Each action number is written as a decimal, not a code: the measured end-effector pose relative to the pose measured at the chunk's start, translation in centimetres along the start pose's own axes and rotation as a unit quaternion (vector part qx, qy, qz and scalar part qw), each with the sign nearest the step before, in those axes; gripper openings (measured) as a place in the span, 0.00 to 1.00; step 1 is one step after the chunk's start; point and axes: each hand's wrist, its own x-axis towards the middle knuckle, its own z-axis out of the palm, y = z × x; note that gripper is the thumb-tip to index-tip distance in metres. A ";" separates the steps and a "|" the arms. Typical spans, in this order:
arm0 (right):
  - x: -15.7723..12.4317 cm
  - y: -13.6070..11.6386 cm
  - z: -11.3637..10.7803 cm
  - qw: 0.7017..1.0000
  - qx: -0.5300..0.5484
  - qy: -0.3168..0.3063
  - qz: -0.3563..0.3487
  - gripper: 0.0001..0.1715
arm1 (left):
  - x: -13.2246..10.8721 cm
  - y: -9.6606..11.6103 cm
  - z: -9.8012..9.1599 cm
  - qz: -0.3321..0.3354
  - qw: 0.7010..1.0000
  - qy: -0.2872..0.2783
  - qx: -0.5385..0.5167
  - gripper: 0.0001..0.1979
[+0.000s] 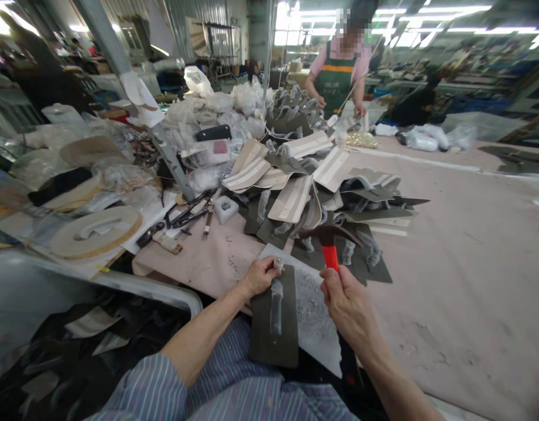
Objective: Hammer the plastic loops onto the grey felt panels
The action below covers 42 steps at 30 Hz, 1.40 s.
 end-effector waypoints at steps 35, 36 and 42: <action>-0.9 5.7 3.3 0.898 -0.417 0.012 -0.140 0.24 | -0.4 -0.2 0.0 0.025 1.000 -0.010 -0.008 0.05; -1.4 4.9 4.7 0.912 -0.382 -0.006 -0.149 0.26 | -0.3 -0.2 0.0 0.013 0.999 -0.005 -0.029 0.05; -1.9 3.5 10.4 0.973 -0.216 -0.082 -0.001 0.17 | 0.5 -0.5 -0.5 -0.060 0.964 0.193 -0.172 0.14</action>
